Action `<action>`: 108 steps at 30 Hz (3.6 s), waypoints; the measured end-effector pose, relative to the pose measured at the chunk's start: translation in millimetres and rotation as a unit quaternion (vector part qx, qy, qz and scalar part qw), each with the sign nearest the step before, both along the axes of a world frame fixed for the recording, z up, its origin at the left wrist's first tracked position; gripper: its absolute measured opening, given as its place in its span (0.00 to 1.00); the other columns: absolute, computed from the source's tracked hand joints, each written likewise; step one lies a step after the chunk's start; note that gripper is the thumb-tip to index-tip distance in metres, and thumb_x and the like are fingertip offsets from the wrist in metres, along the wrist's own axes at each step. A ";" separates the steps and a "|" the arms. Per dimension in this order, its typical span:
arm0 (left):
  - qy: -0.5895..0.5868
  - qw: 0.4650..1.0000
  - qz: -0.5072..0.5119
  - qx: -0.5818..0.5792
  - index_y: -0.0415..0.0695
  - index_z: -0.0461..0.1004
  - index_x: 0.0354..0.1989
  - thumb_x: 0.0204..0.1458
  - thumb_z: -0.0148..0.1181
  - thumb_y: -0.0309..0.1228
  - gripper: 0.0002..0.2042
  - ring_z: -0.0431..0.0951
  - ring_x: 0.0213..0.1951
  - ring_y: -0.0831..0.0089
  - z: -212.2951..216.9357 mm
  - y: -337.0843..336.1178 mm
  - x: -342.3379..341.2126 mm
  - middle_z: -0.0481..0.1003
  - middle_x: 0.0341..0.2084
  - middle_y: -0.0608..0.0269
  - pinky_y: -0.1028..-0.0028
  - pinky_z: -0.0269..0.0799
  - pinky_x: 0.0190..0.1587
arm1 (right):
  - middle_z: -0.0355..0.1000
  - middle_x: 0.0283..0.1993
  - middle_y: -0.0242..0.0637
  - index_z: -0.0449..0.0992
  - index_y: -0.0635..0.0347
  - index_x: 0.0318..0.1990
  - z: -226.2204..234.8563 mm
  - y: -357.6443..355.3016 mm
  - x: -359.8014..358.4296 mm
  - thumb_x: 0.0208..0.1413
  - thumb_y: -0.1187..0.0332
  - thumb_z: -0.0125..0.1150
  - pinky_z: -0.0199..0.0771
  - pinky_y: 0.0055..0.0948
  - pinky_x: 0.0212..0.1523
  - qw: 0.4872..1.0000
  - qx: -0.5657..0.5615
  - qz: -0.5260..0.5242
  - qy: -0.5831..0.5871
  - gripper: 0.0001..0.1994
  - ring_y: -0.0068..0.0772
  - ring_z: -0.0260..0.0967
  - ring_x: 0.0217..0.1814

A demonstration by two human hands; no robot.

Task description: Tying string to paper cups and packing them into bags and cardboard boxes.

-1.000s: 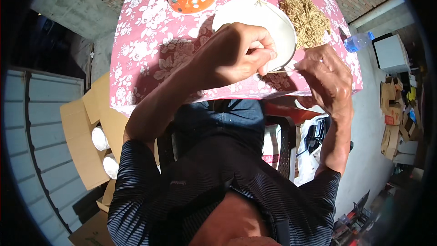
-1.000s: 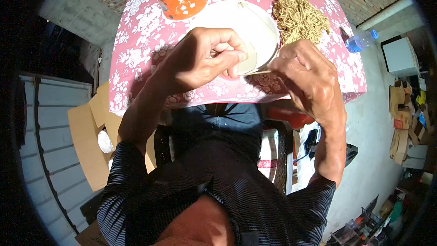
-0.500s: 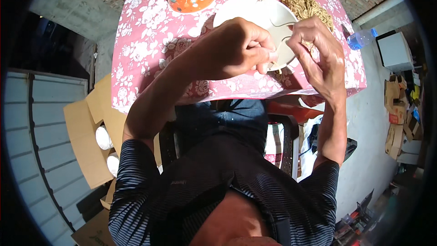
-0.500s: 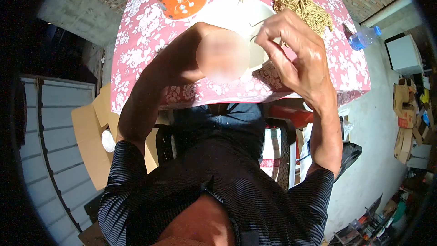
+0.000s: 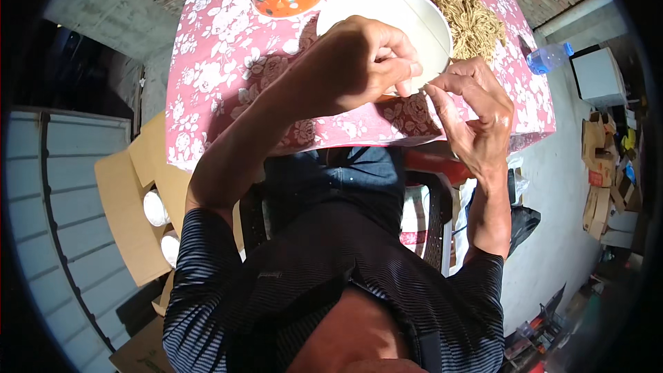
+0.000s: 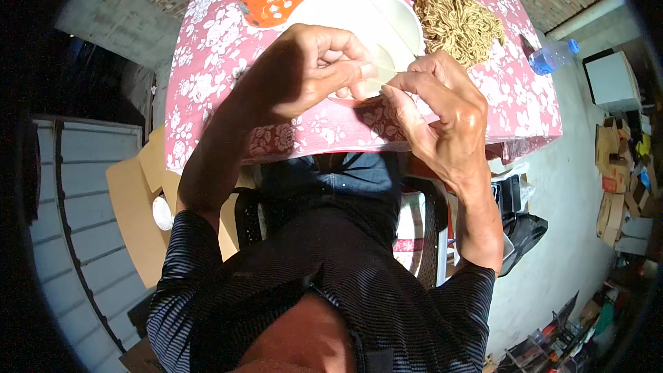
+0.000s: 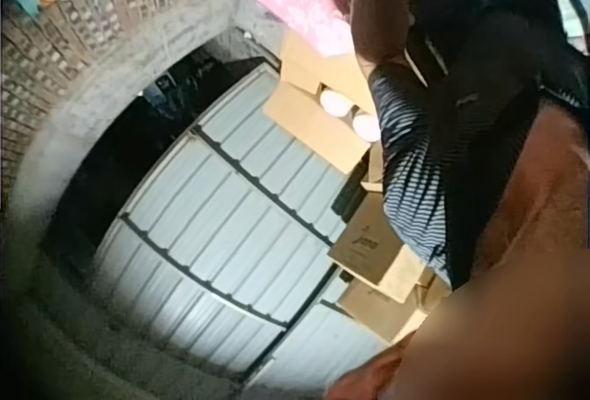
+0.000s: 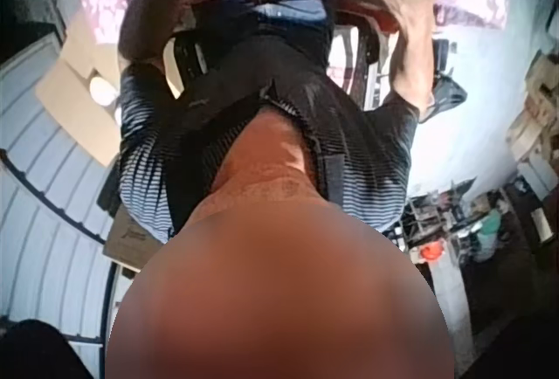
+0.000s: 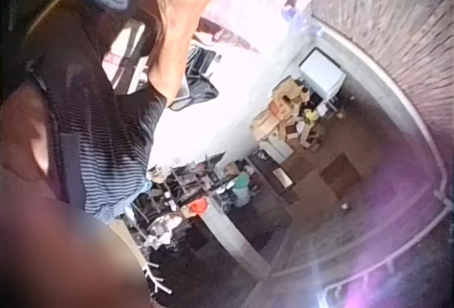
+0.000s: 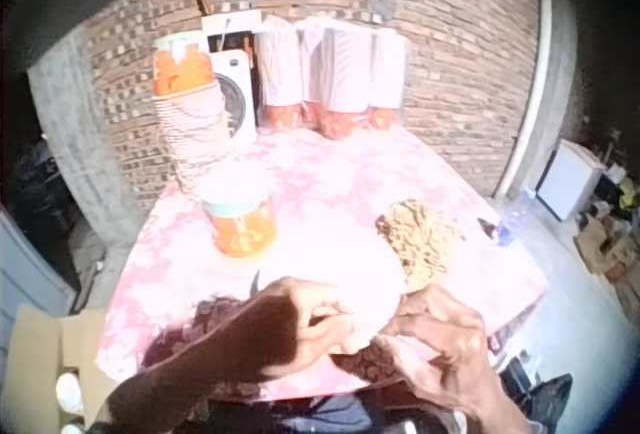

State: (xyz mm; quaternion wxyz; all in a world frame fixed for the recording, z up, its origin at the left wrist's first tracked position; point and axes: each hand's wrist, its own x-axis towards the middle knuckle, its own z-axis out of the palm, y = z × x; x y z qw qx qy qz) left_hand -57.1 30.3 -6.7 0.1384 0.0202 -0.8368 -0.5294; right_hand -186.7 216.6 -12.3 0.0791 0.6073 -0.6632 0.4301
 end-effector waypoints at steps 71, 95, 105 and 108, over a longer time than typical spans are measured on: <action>0.145 0.966 0.120 -0.174 0.35 0.78 0.37 0.57 0.64 0.23 0.04 0.83 0.35 0.69 -19.5 22.6 20.9 0.80 0.31 0.56 0.71 0.77 0.38 | 0.67 0.26 0.21 0.81 0.65 0.35 -12.7 -5.2 34.5 0.54 0.79 0.67 0.56 0.16 0.26 0.973 0.015 -0.049 -0.226 0.02 0.10 0.56 0.26; 0.032 0.998 0.044 -0.011 0.32 0.80 0.36 0.56 0.62 0.24 0.07 0.82 0.27 0.63 -9.2 15.2 7.8 0.79 0.24 0.46 0.66 0.74 0.31 | 0.70 0.25 0.33 0.79 0.66 0.33 -14.2 -0.2 24.5 0.48 0.80 0.71 0.65 0.25 0.28 0.994 -0.028 -0.043 -0.095 0.06 0.23 0.65 0.25; 0.027 0.999 0.019 0.012 0.35 0.80 0.44 0.59 0.59 0.23 0.08 0.82 0.37 0.73 -1.0 13.9 11.7 0.83 0.32 0.54 0.72 0.77 0.42 | 0.70 0.24 0.34 0.78 0.65 0.30 -16.8 0.3 19.2 0.50 0.80 0.69 0.66 0.25 0.29 0.993 -0.040 -0.047 -0.096 0.04 0.26 0.65 0.25; 0.024 0.999 0.018 0.015 0.34 0.79 0.47 0.60 0.58 0.22 0.09 0.82 0.38 0.72 -3.3 11.5 11.1 0.83 0.33 0.53 0.71 0.76 0.42 | 0.71 0.26 0.33 0.78 0.66 0.31 -20.3 6.8 14.5 0.51 0.80 0.68 0.66 0.23 0.31 0.992 -0.026 -0.058 -0.110 0.03 0.23 0.66 0.28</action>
